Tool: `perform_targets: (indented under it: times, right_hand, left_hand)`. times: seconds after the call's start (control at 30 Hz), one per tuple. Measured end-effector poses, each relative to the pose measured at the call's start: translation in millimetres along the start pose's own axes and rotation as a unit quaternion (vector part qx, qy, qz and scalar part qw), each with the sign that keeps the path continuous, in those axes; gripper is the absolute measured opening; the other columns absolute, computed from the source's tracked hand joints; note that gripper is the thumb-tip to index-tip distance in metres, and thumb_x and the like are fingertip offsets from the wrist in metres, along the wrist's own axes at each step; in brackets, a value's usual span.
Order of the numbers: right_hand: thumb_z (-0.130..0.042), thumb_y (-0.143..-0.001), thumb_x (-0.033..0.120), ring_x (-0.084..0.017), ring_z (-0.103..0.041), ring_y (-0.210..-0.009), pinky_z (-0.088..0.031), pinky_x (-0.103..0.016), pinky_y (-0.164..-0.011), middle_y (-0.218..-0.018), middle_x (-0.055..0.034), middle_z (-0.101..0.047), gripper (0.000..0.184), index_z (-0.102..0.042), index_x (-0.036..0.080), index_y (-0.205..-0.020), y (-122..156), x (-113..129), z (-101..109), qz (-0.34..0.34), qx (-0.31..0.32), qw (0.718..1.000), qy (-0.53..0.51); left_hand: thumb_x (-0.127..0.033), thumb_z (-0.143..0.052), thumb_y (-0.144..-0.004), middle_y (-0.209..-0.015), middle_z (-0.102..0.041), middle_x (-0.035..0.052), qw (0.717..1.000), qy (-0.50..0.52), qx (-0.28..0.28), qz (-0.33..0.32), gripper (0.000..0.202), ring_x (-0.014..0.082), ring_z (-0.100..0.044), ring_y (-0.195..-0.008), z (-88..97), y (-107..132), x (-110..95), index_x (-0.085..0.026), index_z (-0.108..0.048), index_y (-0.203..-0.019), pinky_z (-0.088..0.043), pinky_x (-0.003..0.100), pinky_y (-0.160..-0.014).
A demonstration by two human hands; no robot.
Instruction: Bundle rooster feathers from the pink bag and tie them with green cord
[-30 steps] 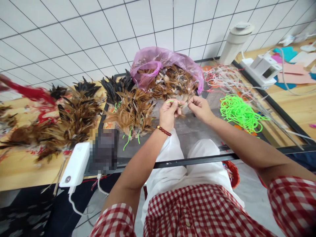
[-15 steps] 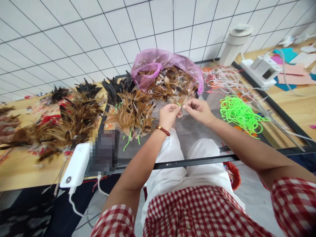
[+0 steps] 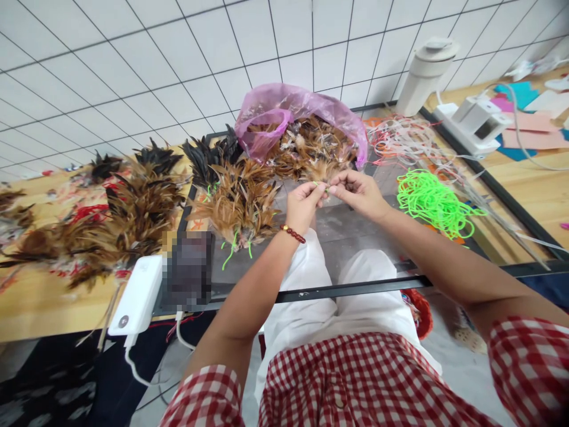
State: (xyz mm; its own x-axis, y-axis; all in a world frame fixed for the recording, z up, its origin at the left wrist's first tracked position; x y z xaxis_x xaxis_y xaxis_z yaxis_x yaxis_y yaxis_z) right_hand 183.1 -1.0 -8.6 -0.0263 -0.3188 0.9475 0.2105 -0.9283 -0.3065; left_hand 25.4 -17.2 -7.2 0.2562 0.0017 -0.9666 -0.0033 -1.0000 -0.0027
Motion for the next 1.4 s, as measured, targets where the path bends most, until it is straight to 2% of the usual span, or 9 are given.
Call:
perform_targets:
  times: [0.2,0.33,0.47,0.67,0.83,0.97,1.07,1.23,1.4]
  right_hand:
    - [-0.079,-0.073,0.068,-0.014,-0.050,-0.065,-0.040,-0.030,-0.065,-0.068,-0.0012,-0.063,0.050,-0.068,0.019,-0.071,-3,-6,3,0.034,0.009,0.998,0.045]
    - [-0.081,-0.073,0.061,-0.012,-0.046,-0.062,-0.039,-0.030,-0.064,-0.064,0.0006,-0.058,0.046,-0.064,0.019,-0.067,-3,-4,6,0.045,-0.001,0.999,0.012]
    - [-0.079,-0.075,0.055,-0.012,-0.044,-0.059,-0.038,-0.029,-0.061,-0.060,0.0017,-0.054,0.041,-0.061,0.019,-0.064,-2,-3,8,0.033,0.010,0.999,0.005]
    - [-0.070,-0.085,0.057,-0.018,-0.063,-0.082,-0.050,-0.034,-0.082,-0.086,-0.0039,-0.071,0.036,-0.072,0.021,-0.084,-4,-6,6,0.079,-0.004,0.995,0.067]
    - [-0.065,-0.089,0.063,-0.019,-0.064,-0.082,-0.050,-0.035,-0.081,-0.085,-0.0049,-0.072,0.042,-0.075,0.022,-0.089,-5,-14,2,0.112,0.014,0.986,0.122]
    - [-0.064,-0.088,0.065,-0.019,-0.063,-0.079,-0.050,-0.034,-0.078,-0.084,-0.0049,-0.072,0.045,-0.074,0.021,-0.086,-4,-17,1,0.103,0.020,0.988,0.112]
    - [-0.066,-0.085,0.067,-0.018,-0.063,-0.077,-0.050,-0.034,-0.078,-0.083,-0.0047,-0.072,0.047,-0.074,0.020,-0.083,-5,-20,0,0.084,0.024,0.991,0.104]
    - [-0.070,-0.077,0.073,-0.019,-0.063,-0.079,-0.052,-0.035,-0.080,-0.082,-0.0047,-0.073,0.054,-0.074,0.020,-0.079,-5,-20,-1,0.043,0.029,0.996,0.071]
    - [-0.073,-0.075,0.073,-0.016,-0.059,-0.074,-0.051,-0.031,-0.073,-0.078,-0.0019,-0.067,0.054,-0.072,0.020,-0.085,-2,-14,-1,0.016,0.025,1.000,0.009]
  left_hand:
    - [-0.035,-0.088,-0.067,-0.063,-0.067,-0.0018,1.000,0.012,-0.015,-0.019,0.023,0.0040,-0.049,-0.049,0.4,0,1,-0.017,-0.077,-0.077,-0.039,0.020,-0.050]
    - [-0.032,-0.091,-0.057,-0.060,-0.066,-0.0029,0.999,0.018,-0.035,0.013,0.027,0.0039,-0.048,-0.048,3.1,-2,4,-0.017,-0.076,-0.074,-0.037,0.020,-0.049]
    - [-0.024,-0.089,-0.059,-0.060,-0.064,-0.0027,0.999,0.019,-0.023,0.037,0.024,0.0062,-0.052,-0.052,6.4,-6,7,-0.017,-0.073,-0.075,-0.036,0.020,-0.049]
    - [-0.010,-0.077,-0.070,-0.079,-0.072,0.0008,0.989,-0.116,0.011,-0.093,0.018,0.0091,-0.063,-0.071,5.8,-8,9,-0.017,-0.069,-0.085,-0.051,0.022,-0.071]
    - [-0.013,-0.066,-0.080,-0.087,-0.074,0.0019,0.958,-0.211,0.028,-0.194,0.017,0.0082,-0.066,-0.068,2.8,-2,15,-0.019,-0.068,-0.096,-0.051,0.019,-0.066]
    - [-0.016,-0.064,-0.083,-0.086,-0.073,0.0013,0.928,-0.279,-0.012,-0.245,0.016,0.0058,-0.058,-0.056,5.6,0,18,-0.020,-0.069,-0.098,-0.049,0.019,-0.060]
    - [-0.016,-0.065,-0.083,-0.084,-0.073,0.0015,0.922,-0.286,-0.041,-0.256,0.016,0.0075,-0.061,-0.061,8.2,-1,19,-0.020,-0.069,-0.098,-0.051,0.020,-0.064]
    - [-0.015,-0.066,-0.083,-0.089,-0.075,0.0035,0.925,-0.276,-0.041,-0.258,0.016,0.0115,-0.068,-0.075,9.5,-4,21,-0.020,-0.070,-0.098,-0.054,0.023,-0.071]
    - [-0.017,-0.069,-0.082,-0.081,-0.073,0.0011,0.935,-0.260,-0.053,-0.234,0.014,0.0110,-0.066,-0.071,9.9,-6,20,-0.020,-0.070,-0.096,-0.053,0.023,-0.071]
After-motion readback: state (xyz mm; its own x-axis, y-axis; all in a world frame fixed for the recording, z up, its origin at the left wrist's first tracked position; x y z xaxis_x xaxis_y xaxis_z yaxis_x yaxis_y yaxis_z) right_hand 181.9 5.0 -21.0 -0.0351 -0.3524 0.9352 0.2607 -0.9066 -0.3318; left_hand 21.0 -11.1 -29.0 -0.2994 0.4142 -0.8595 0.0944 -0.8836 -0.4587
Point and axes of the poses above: each hand's wrist, its own y-axis away from the middle knuckle, its own z-axis out of the back of the hand, x = y × z, the point moved 1 cm from there along -y, towards the middle knuckle
